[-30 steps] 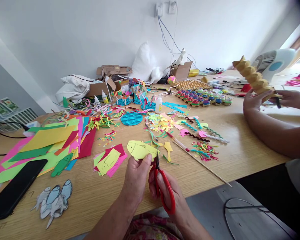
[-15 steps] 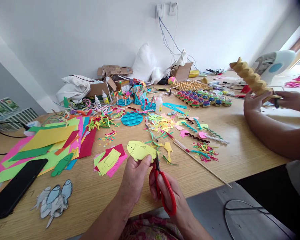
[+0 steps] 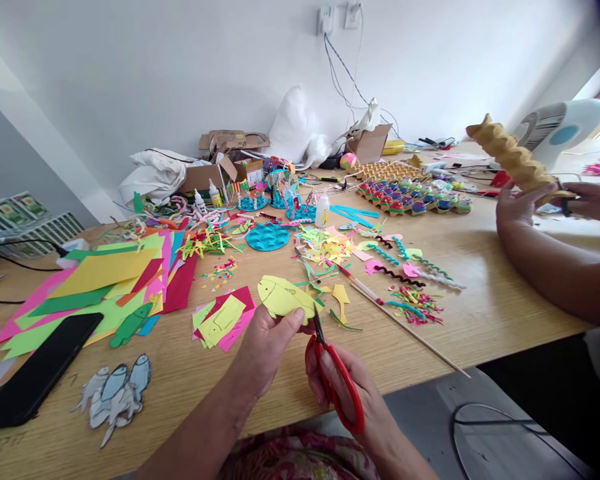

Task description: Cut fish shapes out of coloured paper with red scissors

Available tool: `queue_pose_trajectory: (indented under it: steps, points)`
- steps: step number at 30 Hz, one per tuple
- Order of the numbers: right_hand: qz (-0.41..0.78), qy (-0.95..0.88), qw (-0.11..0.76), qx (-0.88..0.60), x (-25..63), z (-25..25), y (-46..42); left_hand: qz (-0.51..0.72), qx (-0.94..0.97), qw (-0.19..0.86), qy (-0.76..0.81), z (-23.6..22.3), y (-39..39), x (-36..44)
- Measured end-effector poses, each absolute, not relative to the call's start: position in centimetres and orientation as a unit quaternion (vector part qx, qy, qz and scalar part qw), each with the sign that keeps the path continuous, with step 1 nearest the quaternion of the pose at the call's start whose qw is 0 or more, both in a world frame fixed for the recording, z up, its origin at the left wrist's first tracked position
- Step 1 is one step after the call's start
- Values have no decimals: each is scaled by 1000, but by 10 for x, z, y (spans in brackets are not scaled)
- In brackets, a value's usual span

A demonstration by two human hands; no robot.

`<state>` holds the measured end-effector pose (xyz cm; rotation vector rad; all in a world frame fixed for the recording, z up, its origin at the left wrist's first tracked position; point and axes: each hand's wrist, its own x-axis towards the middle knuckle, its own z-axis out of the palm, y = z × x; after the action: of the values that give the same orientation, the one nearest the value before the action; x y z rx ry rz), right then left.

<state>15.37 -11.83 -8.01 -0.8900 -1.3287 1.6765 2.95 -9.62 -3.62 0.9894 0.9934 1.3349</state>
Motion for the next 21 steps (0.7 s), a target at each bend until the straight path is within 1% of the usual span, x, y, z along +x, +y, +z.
queue_pose_trajectory:
  steps: [8,21]
  points:
    - [647,-571,377,-335,159,-81,-115,545,421,601,406,-30,-95,18]
    - [624,-610,338,-352,165,-70,-115,473,454,642,398,-25,-89,1]
